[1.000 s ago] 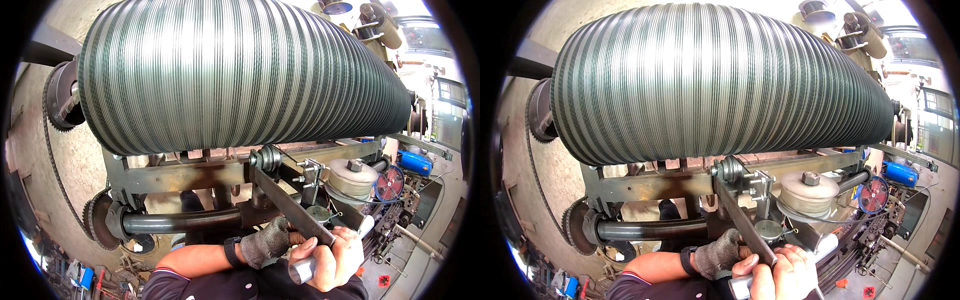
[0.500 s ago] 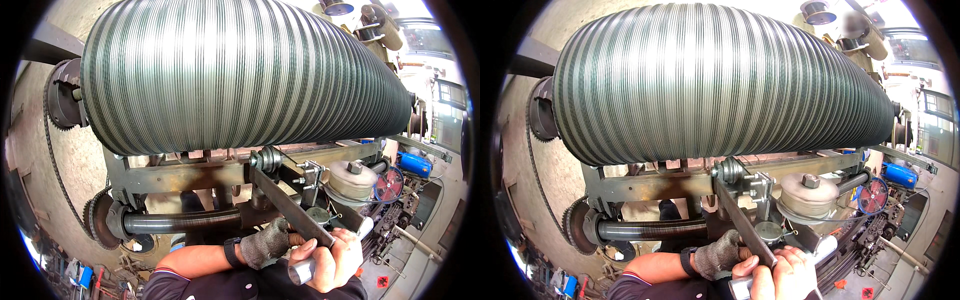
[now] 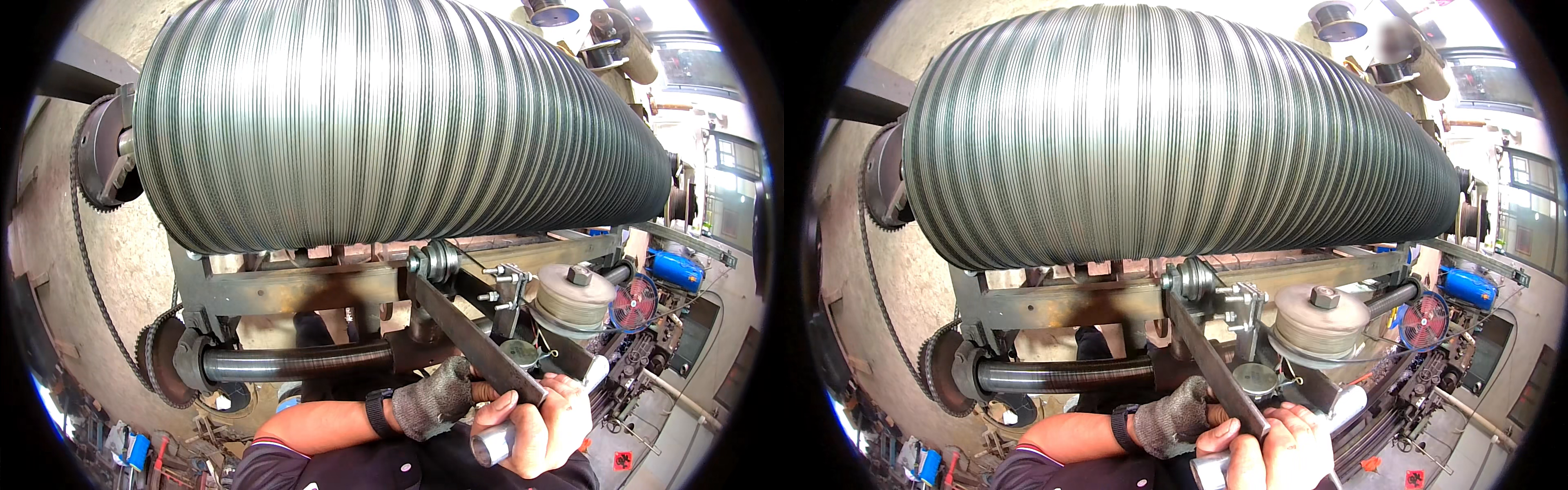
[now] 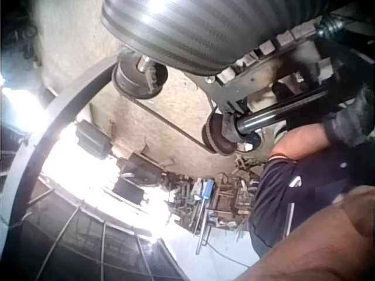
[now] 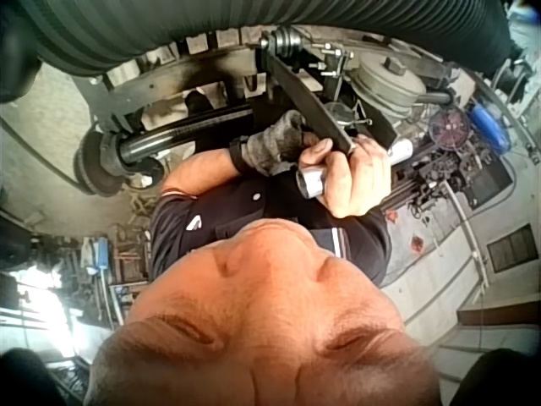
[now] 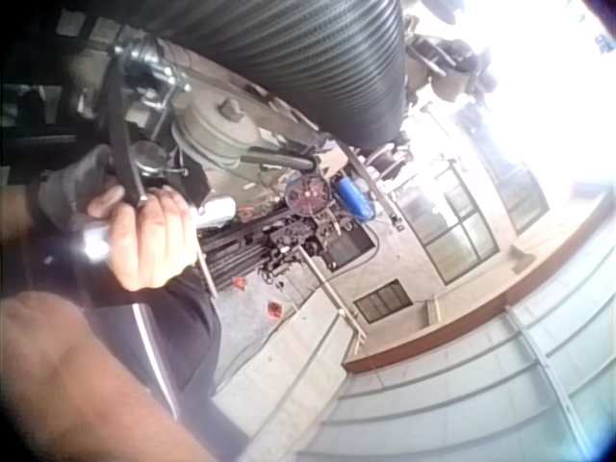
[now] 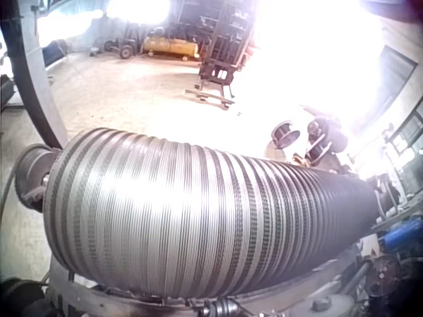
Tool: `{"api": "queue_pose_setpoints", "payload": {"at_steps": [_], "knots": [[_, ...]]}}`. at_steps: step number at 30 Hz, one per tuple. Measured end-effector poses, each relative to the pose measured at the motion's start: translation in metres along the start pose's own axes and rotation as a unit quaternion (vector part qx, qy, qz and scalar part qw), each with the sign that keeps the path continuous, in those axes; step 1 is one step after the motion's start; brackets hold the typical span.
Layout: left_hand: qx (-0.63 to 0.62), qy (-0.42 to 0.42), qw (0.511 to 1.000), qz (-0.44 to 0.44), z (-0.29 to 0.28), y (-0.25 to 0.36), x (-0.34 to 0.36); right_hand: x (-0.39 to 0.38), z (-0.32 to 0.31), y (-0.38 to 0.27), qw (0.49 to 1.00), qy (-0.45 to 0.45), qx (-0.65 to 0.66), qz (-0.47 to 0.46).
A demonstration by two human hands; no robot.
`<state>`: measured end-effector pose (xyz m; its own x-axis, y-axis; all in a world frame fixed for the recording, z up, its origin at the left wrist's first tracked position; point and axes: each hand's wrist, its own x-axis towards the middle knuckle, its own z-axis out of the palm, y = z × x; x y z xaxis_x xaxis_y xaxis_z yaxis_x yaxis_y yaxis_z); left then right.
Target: The person operates a wire winding machine, using a metal bar to manually rotate a large spool of wire. They then use a green-handled tool to adjust a component on the machine's frame and reposition the spool.
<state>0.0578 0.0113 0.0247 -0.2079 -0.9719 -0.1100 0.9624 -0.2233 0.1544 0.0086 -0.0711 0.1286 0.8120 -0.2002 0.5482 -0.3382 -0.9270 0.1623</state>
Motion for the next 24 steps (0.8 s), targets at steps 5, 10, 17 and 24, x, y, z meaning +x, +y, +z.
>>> {"api": "queue_pose_setpoints", "payload": {"at_steps": [5,10,17,24], "knots": [[0.021,0.012,0.999,0.027,0.003,0.0,0.001,0.002,-0.001,0.003,1.0,-0.011,0.013,0.002],[-0.045,0.029,0.998,-0.021,0.009,0.007,0.0,-0.003,-0.003,0.008,0.999,-0.033,0.038,0.003],[-0.002,0.033,0.999,-0.024,0.007,0.008,-0.001,0.005,-0.001,0.001,1.0,-0.008,0.003,-0.007],[0.062,0.02,0.998,0.02,0.004,0.003,-0.003,0.006,-0.001,-0.001,1.0,-0.01,0.003,-0.006]]}}
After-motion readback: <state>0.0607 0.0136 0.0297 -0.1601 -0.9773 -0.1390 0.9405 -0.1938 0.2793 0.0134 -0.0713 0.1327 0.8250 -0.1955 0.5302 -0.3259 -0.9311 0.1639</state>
